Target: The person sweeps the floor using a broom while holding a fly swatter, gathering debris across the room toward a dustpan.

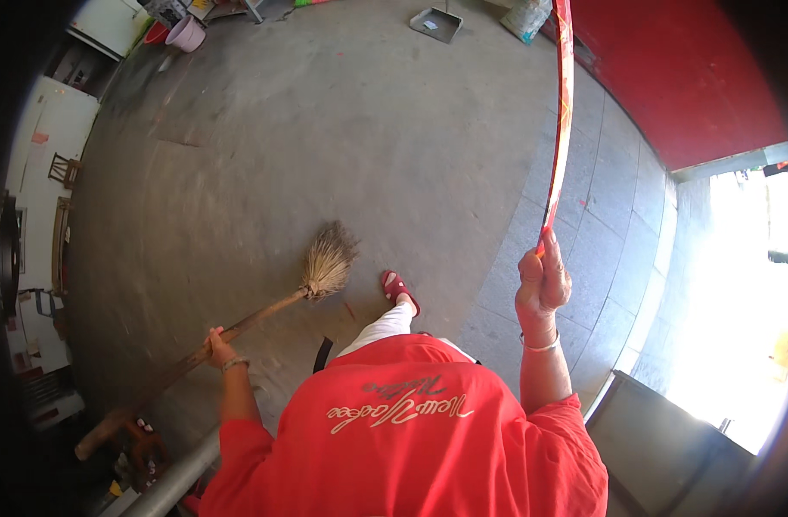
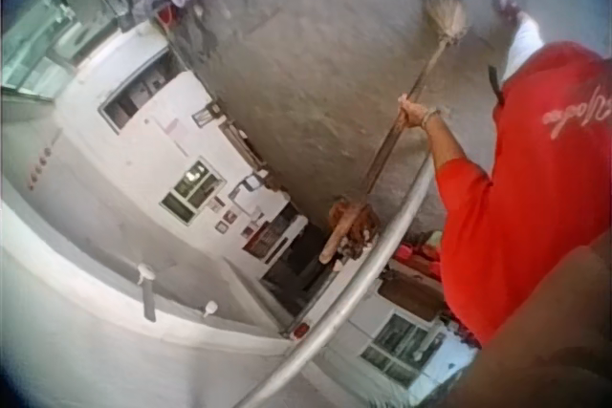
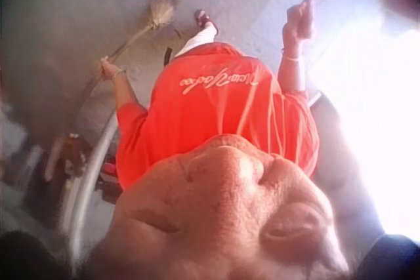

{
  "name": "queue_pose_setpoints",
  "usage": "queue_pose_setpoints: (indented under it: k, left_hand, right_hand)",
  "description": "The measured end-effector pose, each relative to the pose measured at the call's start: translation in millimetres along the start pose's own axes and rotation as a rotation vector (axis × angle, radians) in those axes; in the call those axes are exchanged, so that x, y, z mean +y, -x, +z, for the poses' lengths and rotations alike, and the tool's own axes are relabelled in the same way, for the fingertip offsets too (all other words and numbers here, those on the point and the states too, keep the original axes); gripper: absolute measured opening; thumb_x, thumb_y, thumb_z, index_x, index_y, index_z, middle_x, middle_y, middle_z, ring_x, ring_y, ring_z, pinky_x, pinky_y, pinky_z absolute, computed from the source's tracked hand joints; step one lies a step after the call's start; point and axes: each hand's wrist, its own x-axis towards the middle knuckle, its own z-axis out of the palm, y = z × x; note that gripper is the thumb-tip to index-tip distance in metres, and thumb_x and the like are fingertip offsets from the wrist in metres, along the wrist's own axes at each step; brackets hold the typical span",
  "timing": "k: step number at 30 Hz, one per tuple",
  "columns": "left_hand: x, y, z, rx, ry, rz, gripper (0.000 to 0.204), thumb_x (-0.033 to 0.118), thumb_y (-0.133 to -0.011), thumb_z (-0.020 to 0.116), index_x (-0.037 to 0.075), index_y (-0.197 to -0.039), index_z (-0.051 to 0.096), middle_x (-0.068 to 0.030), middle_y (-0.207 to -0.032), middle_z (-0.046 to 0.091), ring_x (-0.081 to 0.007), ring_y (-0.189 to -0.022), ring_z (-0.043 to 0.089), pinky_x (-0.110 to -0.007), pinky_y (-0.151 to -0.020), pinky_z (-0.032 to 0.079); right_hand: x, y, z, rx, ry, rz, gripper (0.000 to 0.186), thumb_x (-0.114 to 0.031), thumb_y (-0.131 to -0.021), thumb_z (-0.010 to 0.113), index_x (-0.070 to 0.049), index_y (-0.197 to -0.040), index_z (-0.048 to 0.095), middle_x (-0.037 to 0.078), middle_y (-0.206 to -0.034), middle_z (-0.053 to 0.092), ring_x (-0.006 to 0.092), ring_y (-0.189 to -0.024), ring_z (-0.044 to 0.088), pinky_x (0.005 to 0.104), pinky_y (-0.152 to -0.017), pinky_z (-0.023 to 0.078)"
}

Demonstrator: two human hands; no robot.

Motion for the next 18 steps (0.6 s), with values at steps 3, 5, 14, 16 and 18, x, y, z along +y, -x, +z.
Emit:
queue_pose_setpoints:
  k: [3,5,14,16,18]
  left_hand:
    - [8.6,-2.7,3.9,0.021,0.041,-0.042,0.019,0.020,-0.082,0.060,0.001,-0.083,0.058,-0.0088,-0.083,0.064,-0.0193,-0.083,0.058,-0.032,-0.078,0.047]
    - [11.4,-6.0,9.2,0.041,0.075,-0.085,0.018,0.020,-0.083,0.059,0.001,-0.083,0.057,-0.0092,-0.085,0.064,-0.0199,-0.084,0.058,-0.032,-0.078,0.048]
    - [2.6,-33.1,1.5,0.084,0.137,-0.167,0.020,0.021,-0.083,0.059,0.001,-0.082,0.056,-0.0109,-0.088,0.062,-0.0221,-0.087,0.057,-0.035,-0.077,0.048]
    - [3.2,-34.1,-3.8,0.113,0.147,-0.167,0.021,0.021,-0.083,0.059,0.001,-0.081,0.058,-0.0114,-0.088,0.061,-0.0232,-0.087,0.057,-0.038,-0.077,0.046]
    - [-3.3,-40.6,-16.5,0.100,0.181,-0.174,0.022,0.022,-0.083,0.058,0.000,-0.081,0.058,-0.0117,-0.088,0.061,-0.0235,-0.087,0.057,-0.038,-0.078,0.046]
  right_hand:
    - [10.3,-15.0,20.2,-0.002,0.014,-0.005,0.038,-0.004,-0.090,0.049,-0.003,-0.128,0.045,-0.002,-0.061,0.046,0.0046,-0.049,0.040,0.0178,-0.044,0.032]
    - [19.9,-21.0,27.9,-0.009,0.041,-0.028,0.040,-0.001,-0.091,0.045,-0.005,-0.131,0.043,-0.003,-0.061,0.045,0.0038,-0.049,0.036,0.0176,-0.043,0.029]
    - [92.8,-37.7,63.1,0.038,0.182,0.042,0.035,-0.007,-0.089,0.054,0.000,-0.122,0.050,0.002,-0.065,0.052,0.0079,-0.053,0.047,0.0193,-0.050,0.039]
    - [114.8,-43.8,77.9,0.045,0.116,0.075,0.036,-0.008,-0.089,0.054,-0.001,-0.124,0.049,0.002,-0.065,0.053,0.0073,-0.053,0.048,0.0193,-0.050,0.040]
    - [142.7,-50.1,92.1,0.031,0.106,0.090,0.036,-0.009,-0.089,0.054,0.000,-0.124,0.049,0.002,-0.065,0.053,0.0068,-0.053,0.047,0.0191,-0.050,0.039]
